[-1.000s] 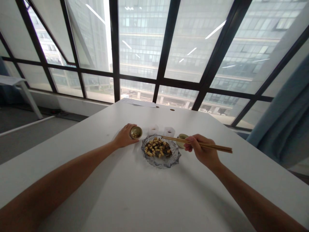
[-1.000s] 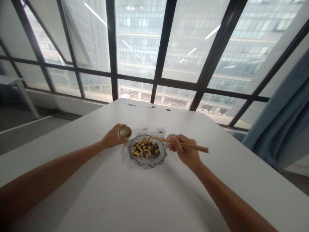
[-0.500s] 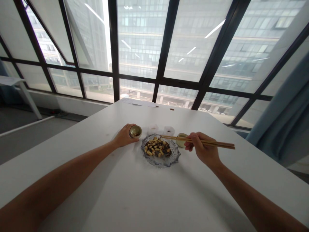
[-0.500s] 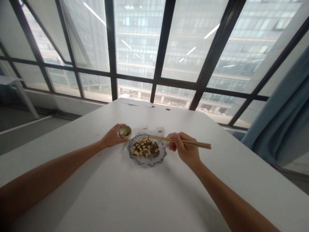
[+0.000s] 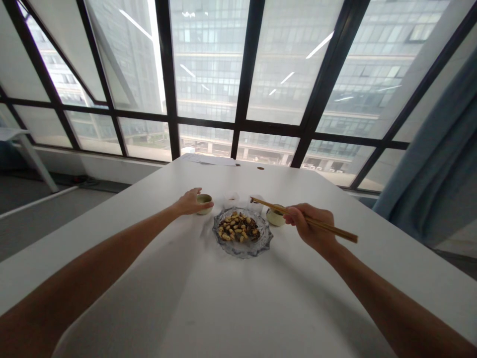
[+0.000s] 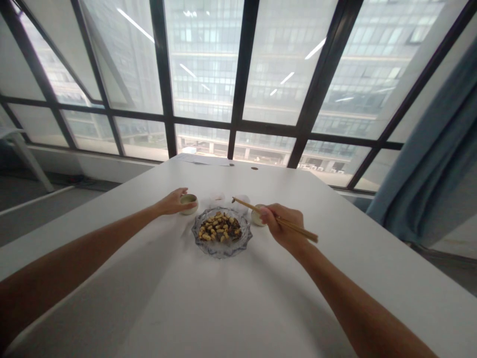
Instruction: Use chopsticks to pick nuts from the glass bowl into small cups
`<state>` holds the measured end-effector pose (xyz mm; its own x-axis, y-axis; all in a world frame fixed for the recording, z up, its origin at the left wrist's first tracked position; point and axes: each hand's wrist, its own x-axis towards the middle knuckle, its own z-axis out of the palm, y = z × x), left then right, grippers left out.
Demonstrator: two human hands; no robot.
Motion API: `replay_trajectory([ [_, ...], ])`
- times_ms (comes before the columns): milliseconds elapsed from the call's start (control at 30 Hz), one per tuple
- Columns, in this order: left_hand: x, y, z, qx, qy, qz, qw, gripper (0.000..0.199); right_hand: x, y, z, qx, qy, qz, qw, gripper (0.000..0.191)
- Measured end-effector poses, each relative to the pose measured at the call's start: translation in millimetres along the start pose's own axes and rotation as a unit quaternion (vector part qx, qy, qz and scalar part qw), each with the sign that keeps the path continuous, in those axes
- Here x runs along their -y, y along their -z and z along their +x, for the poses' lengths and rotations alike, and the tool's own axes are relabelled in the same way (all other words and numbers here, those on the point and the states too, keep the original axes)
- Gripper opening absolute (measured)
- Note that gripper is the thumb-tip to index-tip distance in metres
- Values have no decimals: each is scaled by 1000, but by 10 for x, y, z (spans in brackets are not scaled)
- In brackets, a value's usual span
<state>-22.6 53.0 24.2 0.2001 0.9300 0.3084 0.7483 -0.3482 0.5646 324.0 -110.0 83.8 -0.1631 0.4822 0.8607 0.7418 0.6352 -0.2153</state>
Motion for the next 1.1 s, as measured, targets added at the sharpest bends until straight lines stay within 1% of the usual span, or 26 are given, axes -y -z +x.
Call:
replay_trajectory([
  [67,-203,-20,141,9,-36,54,998,91,-28,1,5,-2,-60,27,998,38],
  [100,-320,-54,204,19,-55,71,996,87,-38,5,8,0,-71,32,997,39],
  [167,-541,-158,302,56,-83,103,990,84,-49,21,15,12,-51,13,999,41],
  [233,-698,-276,363,95,-93,136,982,81,-46,42,23,31,0,-23,999,41],
  [267,-744,-326,382,111,-95,147,978,79,-41,52,27,40,25,-36,998,41],
  [333,-777,-391,398,122,-114,157,973,76,-30,67,35,49,57,-46,996,41],
  [367,-771,-404,398,116,-139,159,971,75,-26,73,39,48,63,-45,996,41],
  [467,-720,-396,383,68,-229,163,957,76,-22,88,54,41,58,-42,997,41],
  [533,-684,-377,382,50,-256,158,952,76,-24,100,65,37,46,-42,997,41],
  [600,-661,-361,407,56,-240,147,958,77,-28,113,76,36,35,-44,998,41],
  [700,-681,-350,498,108,-155,141,972,86,-50,133,91,38,18,-50,998,41],
  [767,-763,-374,571,131,-112,145,974,90,-87,144,96,36,7,-55,998,42],
  [833,-908,-448,627,133,-116,146,973,88,-143,148,93,28,-2,-61,998,43],
  [900,-1093,-571,653,136,-143,146,969,83,-207,145,83,23,-12,-63,998,44],
  [1000,-1347,-776,641,163,-174,152,959,82,-290,131,62,26,-22,-60,998,45],
  [1067,-1448,-864,615,167,-182,146,958,80,-325,120,51,28,-19,-57,998,44],
  [1100,-1474,-885,601,158,-192,140,958,80,-336,116,48,27,-19,-56,998,43],
])
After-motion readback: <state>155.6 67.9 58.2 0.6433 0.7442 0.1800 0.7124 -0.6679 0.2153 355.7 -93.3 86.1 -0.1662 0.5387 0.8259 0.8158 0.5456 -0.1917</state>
